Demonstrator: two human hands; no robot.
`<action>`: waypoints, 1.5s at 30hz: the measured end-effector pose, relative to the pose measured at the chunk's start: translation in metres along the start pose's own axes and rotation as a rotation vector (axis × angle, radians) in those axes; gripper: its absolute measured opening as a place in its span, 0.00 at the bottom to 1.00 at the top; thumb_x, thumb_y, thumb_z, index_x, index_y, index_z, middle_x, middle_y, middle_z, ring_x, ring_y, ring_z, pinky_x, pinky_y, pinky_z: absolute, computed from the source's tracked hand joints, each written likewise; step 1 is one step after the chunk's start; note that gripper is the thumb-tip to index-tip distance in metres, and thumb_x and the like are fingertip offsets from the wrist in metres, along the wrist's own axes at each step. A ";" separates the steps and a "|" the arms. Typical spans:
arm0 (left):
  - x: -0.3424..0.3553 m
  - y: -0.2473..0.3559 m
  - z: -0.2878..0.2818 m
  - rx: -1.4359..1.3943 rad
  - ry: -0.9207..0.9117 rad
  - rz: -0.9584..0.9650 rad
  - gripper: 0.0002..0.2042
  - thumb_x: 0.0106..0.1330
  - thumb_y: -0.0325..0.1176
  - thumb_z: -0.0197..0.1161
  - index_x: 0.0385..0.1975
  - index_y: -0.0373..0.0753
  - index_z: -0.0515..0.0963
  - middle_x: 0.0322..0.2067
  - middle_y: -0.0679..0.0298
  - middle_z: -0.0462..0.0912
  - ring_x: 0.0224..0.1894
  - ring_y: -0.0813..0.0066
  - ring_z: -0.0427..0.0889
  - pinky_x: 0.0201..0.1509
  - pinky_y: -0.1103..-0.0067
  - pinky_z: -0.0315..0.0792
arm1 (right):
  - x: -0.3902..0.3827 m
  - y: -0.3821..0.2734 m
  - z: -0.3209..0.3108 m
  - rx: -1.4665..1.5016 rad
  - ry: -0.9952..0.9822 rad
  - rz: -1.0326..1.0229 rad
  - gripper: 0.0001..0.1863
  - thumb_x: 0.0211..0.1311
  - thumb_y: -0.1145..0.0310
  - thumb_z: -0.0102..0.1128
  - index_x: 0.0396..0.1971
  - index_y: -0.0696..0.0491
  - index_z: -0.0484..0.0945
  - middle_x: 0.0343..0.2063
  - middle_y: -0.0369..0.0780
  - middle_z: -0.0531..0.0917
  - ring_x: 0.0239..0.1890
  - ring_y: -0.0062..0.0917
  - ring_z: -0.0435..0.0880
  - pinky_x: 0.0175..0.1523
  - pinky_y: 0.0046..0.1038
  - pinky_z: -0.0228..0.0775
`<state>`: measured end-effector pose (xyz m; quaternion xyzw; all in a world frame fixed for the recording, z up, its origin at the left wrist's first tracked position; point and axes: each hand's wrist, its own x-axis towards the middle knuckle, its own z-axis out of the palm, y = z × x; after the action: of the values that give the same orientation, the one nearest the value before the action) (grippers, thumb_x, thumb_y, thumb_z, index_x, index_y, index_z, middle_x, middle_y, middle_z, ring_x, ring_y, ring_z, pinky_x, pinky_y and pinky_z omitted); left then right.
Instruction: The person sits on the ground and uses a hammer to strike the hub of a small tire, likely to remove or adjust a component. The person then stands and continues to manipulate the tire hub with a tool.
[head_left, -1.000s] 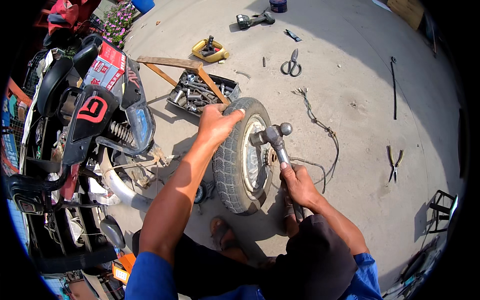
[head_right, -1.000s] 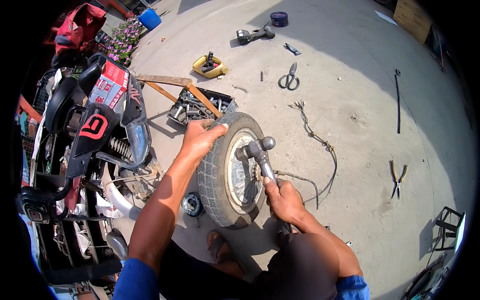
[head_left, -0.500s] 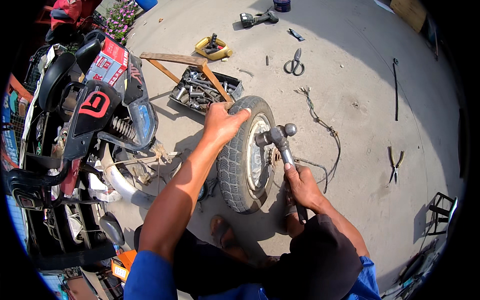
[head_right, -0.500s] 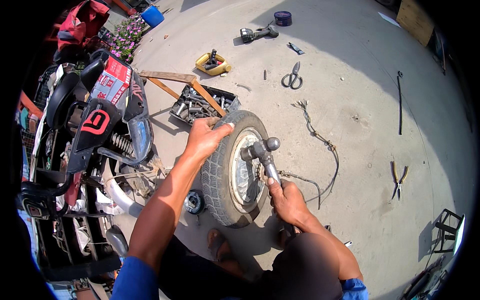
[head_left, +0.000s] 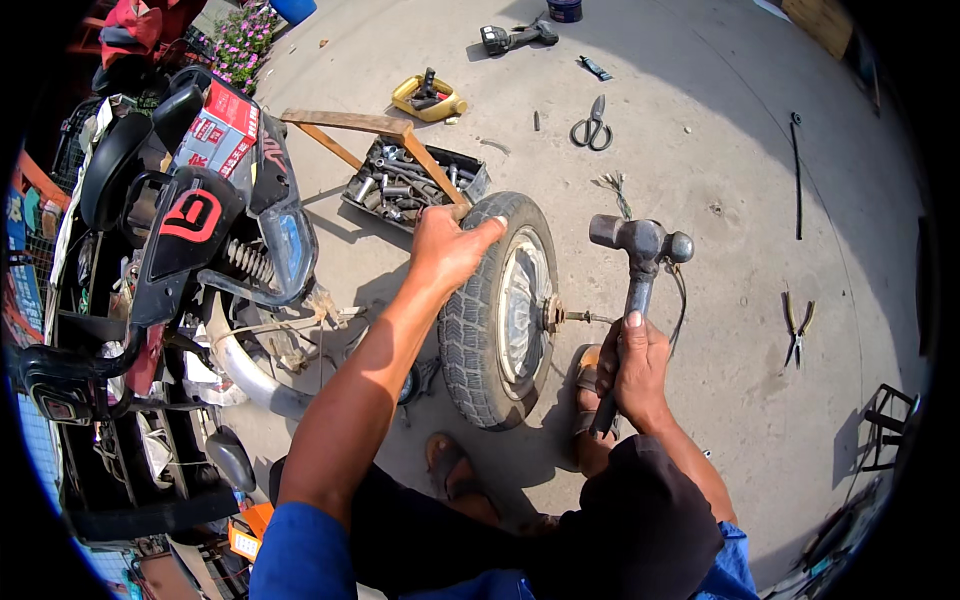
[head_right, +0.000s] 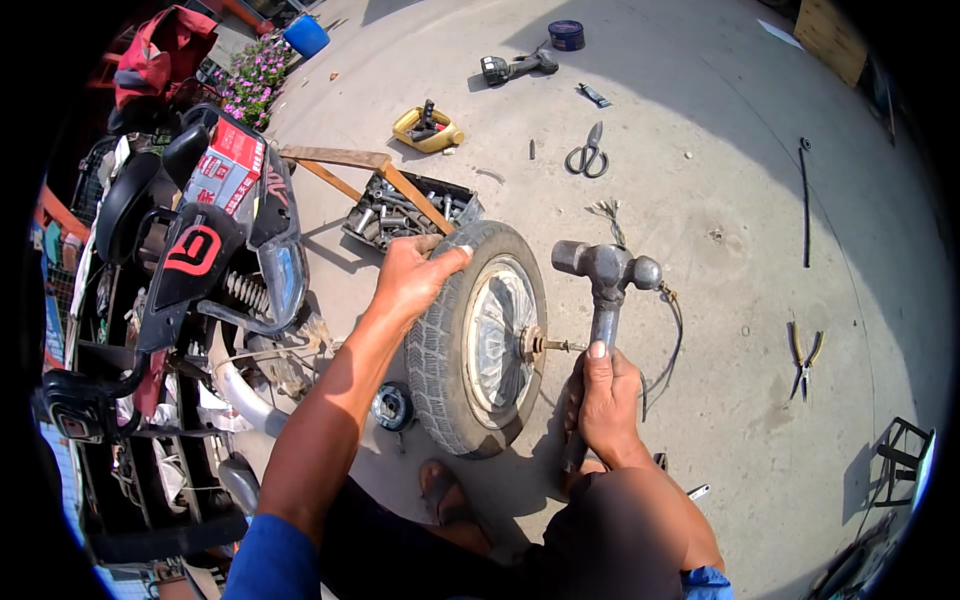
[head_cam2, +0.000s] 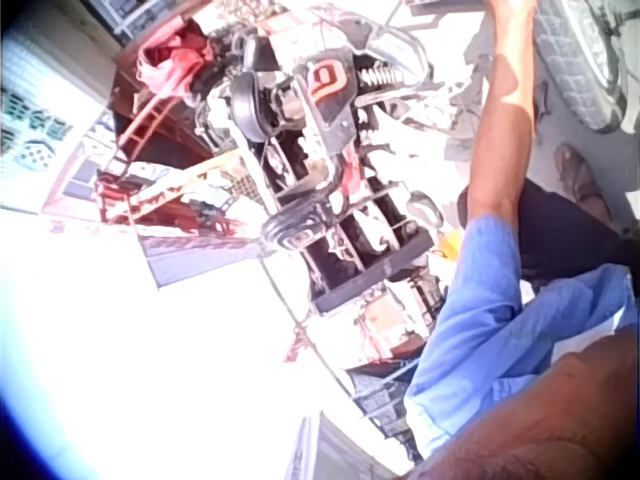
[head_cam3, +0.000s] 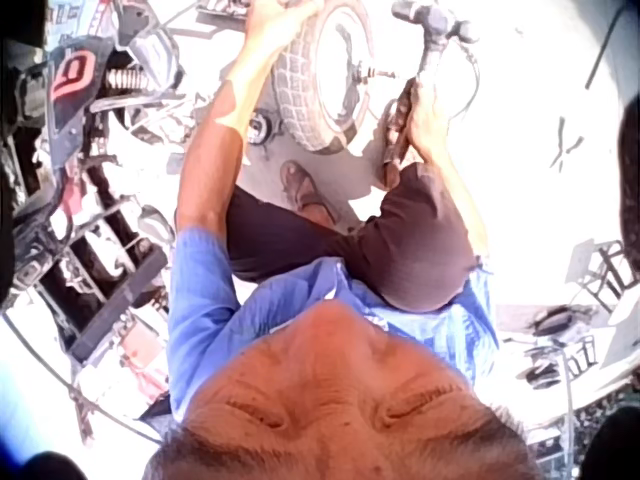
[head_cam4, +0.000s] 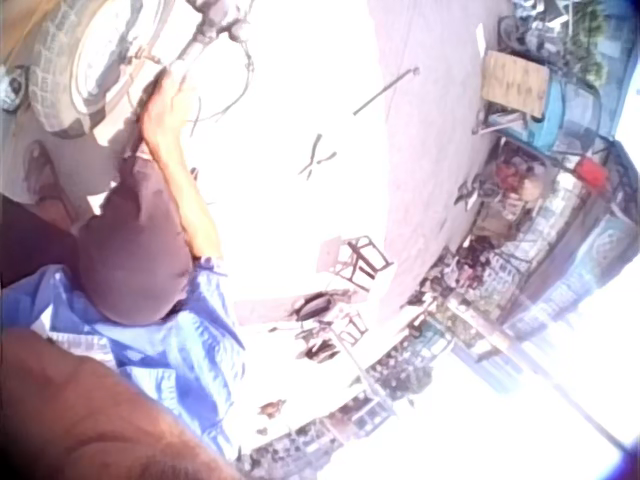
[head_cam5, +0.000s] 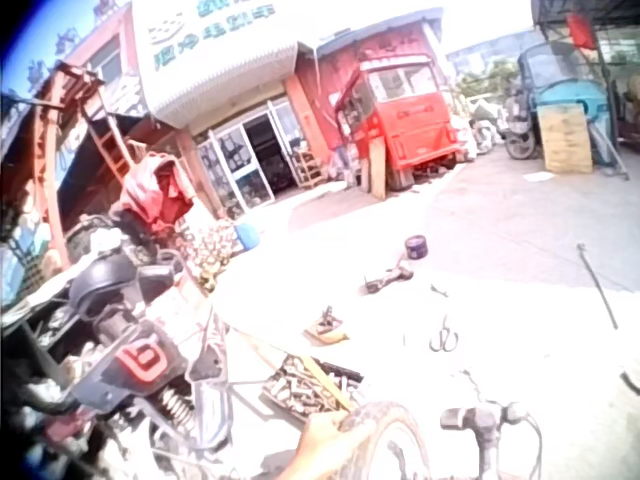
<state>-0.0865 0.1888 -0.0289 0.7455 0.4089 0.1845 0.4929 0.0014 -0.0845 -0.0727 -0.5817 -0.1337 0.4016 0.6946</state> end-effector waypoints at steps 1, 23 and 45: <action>0.001 -0.001 0.000 0.049 0.021 -0.001 0.18 0.55 0.39 0.73 0.36 0.27 0.86 0.27 0.58 0.87 0.30 0.74 0.83 0.38 0.72 0.76 | 0.002 0.004 0.004 -0.198 -0.107 0.049 0.29 0.79 0.45 0.46 0.28 0.57 0.72 0.14 0.34 0.72 0.14 0.20 0.73 0.20 0.27 0.65; 0.006 -0.002 0.010 0.220 0.049 0.008 0.20 0.60 0.36 0.72 0.44 0.24 0.84 0.35 0.55 0.88 0.35 0.74 0.86 0.42 0.78 0.78 | -0.005 0.009 -0.002 0.000 -0.086 0.095 0.27 0.78 0.46 0.48 0.27 0.55 0.70 0.14 0.32 0.68 0.14 0.17 0.67 0.20 0.26 0.63; 0.059 0.004 0.009 0.073 0.012 -0.087 0.20 0.48 0.40 0.78 0.18 0.27 0.79 0.21 0.61 0.80 0.22 0.75 0.76 0.26 0.71 0.70 | 0.005 0.067 -0.025 -0.332 -0.223 -0.031 0.28 0.73 0.49 0.59 0.23 0.59 0.72 0.16 0.37 0.72 0.18 0.23 0.71 0.24 0.33 0.64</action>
<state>-0.0432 0.2299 -0.0374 0.7435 0.4504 0.1523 0.4703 -0.0066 -0.0984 -0.1429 -0.6380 -0.2833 0.4254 0.5759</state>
